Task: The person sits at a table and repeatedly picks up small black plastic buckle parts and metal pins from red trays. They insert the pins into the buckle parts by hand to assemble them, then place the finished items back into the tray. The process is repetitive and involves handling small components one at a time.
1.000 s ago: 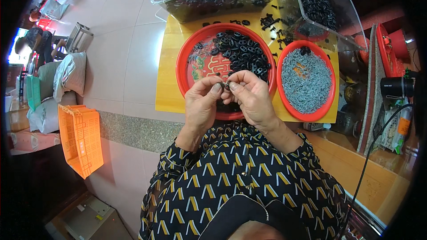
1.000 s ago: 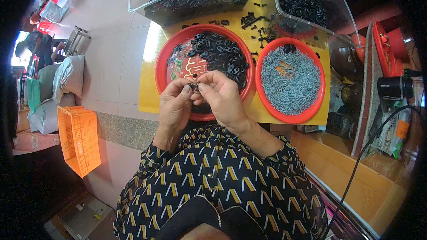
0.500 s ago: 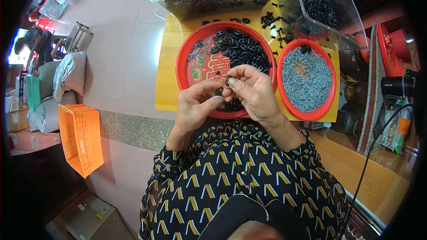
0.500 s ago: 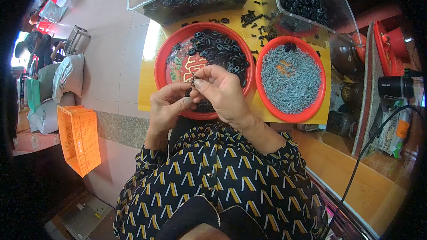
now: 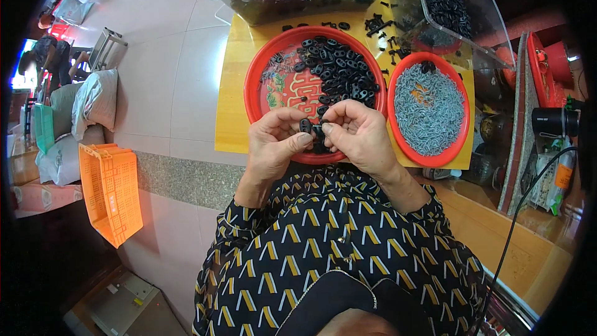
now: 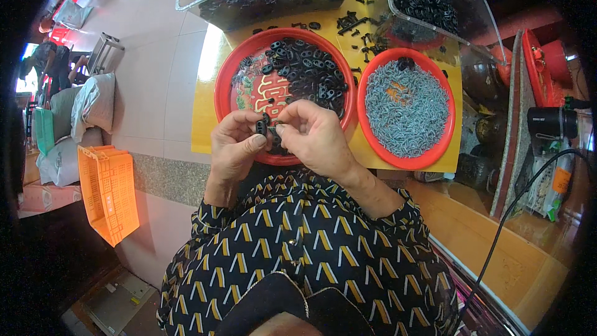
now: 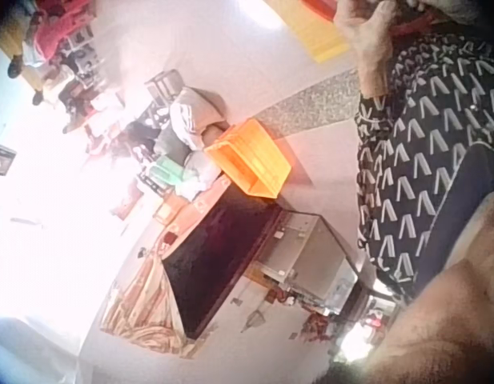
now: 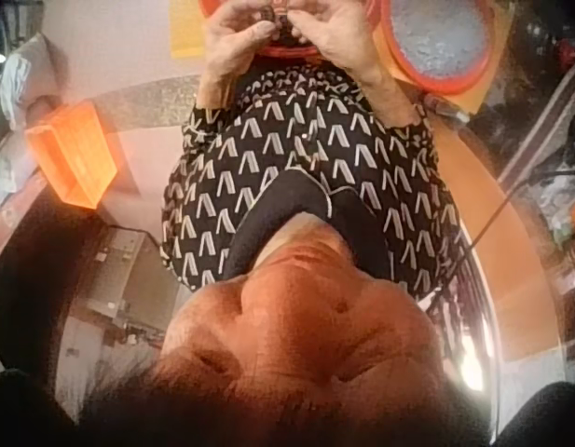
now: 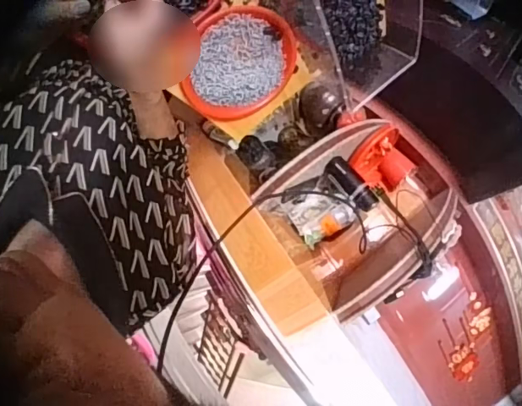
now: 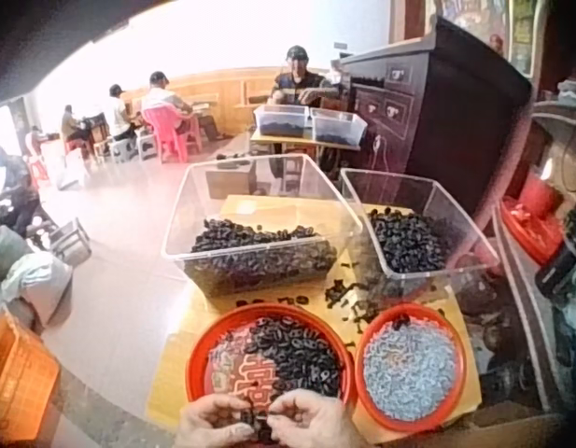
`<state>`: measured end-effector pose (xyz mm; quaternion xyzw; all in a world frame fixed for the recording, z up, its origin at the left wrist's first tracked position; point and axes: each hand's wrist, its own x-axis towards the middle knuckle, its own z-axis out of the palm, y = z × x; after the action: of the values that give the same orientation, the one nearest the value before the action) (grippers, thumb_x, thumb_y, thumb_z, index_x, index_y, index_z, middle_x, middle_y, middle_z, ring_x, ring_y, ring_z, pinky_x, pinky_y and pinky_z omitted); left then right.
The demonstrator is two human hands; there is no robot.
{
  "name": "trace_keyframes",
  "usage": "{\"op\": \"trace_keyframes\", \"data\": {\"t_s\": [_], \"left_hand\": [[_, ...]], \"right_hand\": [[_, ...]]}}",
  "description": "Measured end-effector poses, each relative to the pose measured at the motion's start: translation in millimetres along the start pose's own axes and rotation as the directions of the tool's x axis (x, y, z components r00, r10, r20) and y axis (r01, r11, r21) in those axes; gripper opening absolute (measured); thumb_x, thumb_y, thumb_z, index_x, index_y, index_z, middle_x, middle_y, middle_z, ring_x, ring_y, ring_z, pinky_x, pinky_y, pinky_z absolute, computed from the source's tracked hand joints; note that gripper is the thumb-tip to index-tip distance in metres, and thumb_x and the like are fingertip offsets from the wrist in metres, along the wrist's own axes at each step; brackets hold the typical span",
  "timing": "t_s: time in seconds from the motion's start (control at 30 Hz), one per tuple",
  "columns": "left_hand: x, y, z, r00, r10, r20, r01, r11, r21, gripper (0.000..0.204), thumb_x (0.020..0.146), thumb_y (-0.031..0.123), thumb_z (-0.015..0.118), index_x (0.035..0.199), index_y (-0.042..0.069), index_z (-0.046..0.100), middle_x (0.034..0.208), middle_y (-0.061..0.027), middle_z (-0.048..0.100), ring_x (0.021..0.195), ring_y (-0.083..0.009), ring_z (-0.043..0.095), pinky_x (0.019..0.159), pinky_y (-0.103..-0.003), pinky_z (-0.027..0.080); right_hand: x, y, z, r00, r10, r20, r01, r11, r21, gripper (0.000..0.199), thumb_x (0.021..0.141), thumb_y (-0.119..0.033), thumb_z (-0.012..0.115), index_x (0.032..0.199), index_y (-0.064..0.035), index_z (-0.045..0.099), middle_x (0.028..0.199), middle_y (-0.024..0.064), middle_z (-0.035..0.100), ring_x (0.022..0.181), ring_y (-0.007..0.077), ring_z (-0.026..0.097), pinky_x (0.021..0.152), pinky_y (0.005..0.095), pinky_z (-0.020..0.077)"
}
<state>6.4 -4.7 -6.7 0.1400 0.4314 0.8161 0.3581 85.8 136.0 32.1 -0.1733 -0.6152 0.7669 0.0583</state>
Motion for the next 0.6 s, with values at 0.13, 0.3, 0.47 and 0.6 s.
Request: {"op": "trace_keyframes", "data": {"t_s": [0.13,0.3,0.47,0.6], "left_hand": [[-0.8,1.1,-0.3,1.0,-0.005,-0.003,0.005,0.999,0.032,0.033,0.069,0.001,0.068,0.097,-0.002,0.052,0.076,-0.0099,0.06,0.065,-0.0148,0.058,0.059,-0.025,0.049],[-1.2,-0.4,-3.3,1.0,0.012,0.007,-0.013,0.995,0.103,0.031,0.069,0.0,0.067,0.096,-0.003,0.053,0.078,-0.01,0.06,0.067,-0.0148,0.058,0.061,-0.025,0.05],[-2.2,-1.3,-9.2,0.999,0.029,0.038,-0.038,0.968,0.249,0.031,0.069,-0.003,0.066,0.097,-0.004,0.053,0.083,-0.0105,0.061,0.073,-0.0149,0.059,0.065,-0.025,0.05],[-2.7,-0.4,-6.7,0.997,0.034,0.067,-0.05,0.968,0.247,0.03,0.07,-0.003,0.066,0.098,-0.003,0.054,0.085,-0.0082,0.06,0.074,-0.0124,0.058,0.065,-0.023,0.049]], "right_hand": [[1.0,2.5,-1.1,1.0,0.019,0.007,-0.019,0.999,-0.044,0.007,0.077,0.001,0.055,0.084,0.0008,0.054,0.074,-0.0004,0.055,0.063,0.0027,0.051,0.053,0.0175,0.0425],[0.1,-0.7,-0.6,0.999,0.032,0.015,-0.031,0.996,-0.085,0.008,0.076,0.001,0.055,0.084,0.0008,0.054,0.073,-0.0004,0.054,0.063,0.0031,0.051,0.054,0.0174,0.0425],[1.1,4.3,-2.5,1.0,-0.005,0.025,0.007,0.996,-0.089,0.01,0.076,0.001,0.056,0.085,0.0005,0.054,0.072,0.0004,0.054,0.059,0.0038,0.053,0.051,0.0162,0.0431],[-0.1,-1.6,-0.2,0.999,0.029,0.03,-0.025,0.992,-0.123,0.008,0.076,0.0,0.056,0.084,0.0008,0.054,0.072,0.0001,0.054,0.061,0.0037,0.052,0.053,0.0171,0.0431]]}}
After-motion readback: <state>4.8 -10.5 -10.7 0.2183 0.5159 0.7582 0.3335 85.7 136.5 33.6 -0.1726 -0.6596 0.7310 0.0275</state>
